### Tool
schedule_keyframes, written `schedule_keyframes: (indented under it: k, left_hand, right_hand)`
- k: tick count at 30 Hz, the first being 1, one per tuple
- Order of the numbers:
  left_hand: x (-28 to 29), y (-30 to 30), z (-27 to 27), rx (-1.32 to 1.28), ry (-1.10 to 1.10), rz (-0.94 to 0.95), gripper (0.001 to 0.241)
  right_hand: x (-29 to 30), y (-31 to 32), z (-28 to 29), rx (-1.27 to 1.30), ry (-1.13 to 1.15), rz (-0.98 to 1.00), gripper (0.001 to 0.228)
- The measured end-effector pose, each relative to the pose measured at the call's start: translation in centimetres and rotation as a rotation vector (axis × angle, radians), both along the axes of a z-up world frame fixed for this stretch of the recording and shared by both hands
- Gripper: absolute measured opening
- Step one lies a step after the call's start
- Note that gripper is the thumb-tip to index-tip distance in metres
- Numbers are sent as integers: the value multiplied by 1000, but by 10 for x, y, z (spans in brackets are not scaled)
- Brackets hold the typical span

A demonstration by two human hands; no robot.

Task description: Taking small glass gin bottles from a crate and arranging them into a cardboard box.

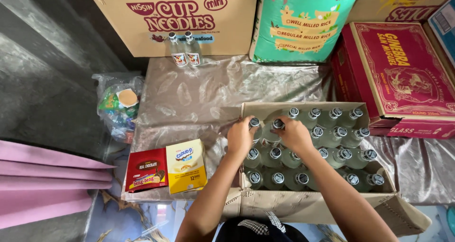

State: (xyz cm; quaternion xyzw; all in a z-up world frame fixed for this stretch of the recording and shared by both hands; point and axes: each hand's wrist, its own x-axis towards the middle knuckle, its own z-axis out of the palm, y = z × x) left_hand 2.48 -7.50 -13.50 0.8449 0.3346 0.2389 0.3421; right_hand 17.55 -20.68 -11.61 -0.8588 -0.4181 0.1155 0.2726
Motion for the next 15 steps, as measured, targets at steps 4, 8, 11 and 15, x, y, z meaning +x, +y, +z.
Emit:
schedule_keyframes:
  k: [4, 8, 11, 15]
  left_hand:
    - [-1, 2, 19, 7, -14, 3, 41]
    - [1, 4, 38, -1, -41, -8, 39]
    - [3, 9, 56, -2, -111, -40, 40]
    - [3, 15, 94, 29, -161, -47, 40]
  right_hand:
    - [0, 1, 23, -18, -40, -8, 45]
    - [-4, 3, 57, -29, -20, -14, 45]
    - [0, 6, 79, 17, -88, 16, 46]
    - [6, 8, 104, 132, -130, 66, 42]
